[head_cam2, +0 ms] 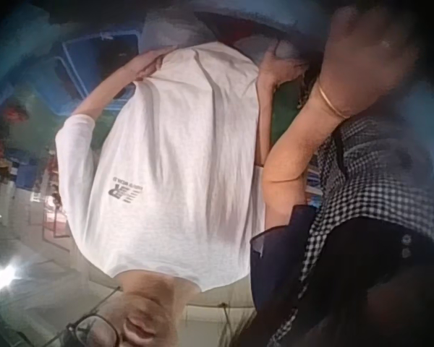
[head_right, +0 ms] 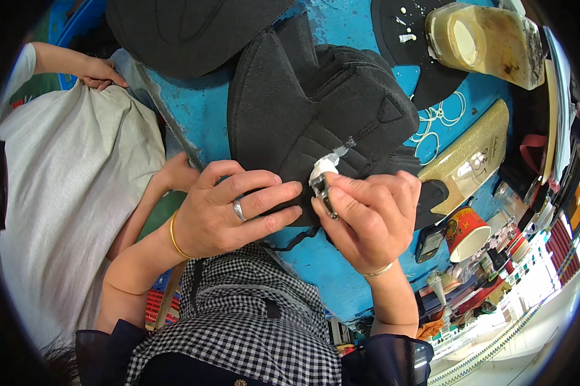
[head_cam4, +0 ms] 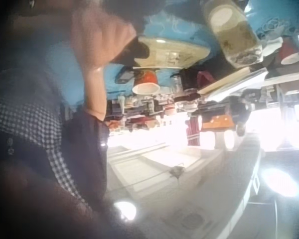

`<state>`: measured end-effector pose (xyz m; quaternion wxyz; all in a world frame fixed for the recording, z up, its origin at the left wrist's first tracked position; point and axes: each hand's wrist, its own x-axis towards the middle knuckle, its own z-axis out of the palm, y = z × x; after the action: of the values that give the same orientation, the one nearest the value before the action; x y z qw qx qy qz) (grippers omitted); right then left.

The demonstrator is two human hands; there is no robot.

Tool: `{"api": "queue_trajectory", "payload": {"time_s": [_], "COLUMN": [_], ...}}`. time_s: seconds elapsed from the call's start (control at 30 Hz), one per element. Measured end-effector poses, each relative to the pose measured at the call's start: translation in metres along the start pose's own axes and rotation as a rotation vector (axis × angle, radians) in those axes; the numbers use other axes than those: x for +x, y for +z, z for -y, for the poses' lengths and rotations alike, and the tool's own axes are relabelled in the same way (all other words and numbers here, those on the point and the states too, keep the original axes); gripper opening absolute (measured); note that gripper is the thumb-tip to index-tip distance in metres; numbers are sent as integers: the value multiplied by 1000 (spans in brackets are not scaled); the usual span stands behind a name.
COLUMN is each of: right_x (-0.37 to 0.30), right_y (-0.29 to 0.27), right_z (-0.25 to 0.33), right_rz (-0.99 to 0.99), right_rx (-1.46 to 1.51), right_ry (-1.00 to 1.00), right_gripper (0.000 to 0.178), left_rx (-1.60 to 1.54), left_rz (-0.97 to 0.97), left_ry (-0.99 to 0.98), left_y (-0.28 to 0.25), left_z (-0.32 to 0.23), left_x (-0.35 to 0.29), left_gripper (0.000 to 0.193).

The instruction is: The person arranges stacks of shoe upper pieces on a table, applies glue onto the pieces using a clamped applicator, and adjusts the small sponge in the clamp by hand.

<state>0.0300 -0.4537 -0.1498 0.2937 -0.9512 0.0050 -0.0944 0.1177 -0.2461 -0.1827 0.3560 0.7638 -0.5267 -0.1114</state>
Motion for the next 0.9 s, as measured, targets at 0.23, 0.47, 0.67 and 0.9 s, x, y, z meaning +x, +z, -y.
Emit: {"api": "queue_trajectory", "payload": {"time_s": [0.23,0.47,0.67,0.9], "right_x": [-2,4,6,3], "right_y": [-7,1,4,-5], "right_z": [-8,-20,-12,-16], "right_rz": [-81,-211,-82,-181], "right_rx": [88,117,122,202], "right_ry": [34,65,73,78], "right_gripper": [36,30,32,21], "left_rx": [-16,-30,-29,-40], "left_rz": [1,-23,-38,-56], "left_ry": [-2,-20,-28,-22], "left_y": [-1,2,3,6], "left_z": [2,0,1,1], "left_x": [2,-1,-2,2], "left_gripper": [22,20,19,19]}}
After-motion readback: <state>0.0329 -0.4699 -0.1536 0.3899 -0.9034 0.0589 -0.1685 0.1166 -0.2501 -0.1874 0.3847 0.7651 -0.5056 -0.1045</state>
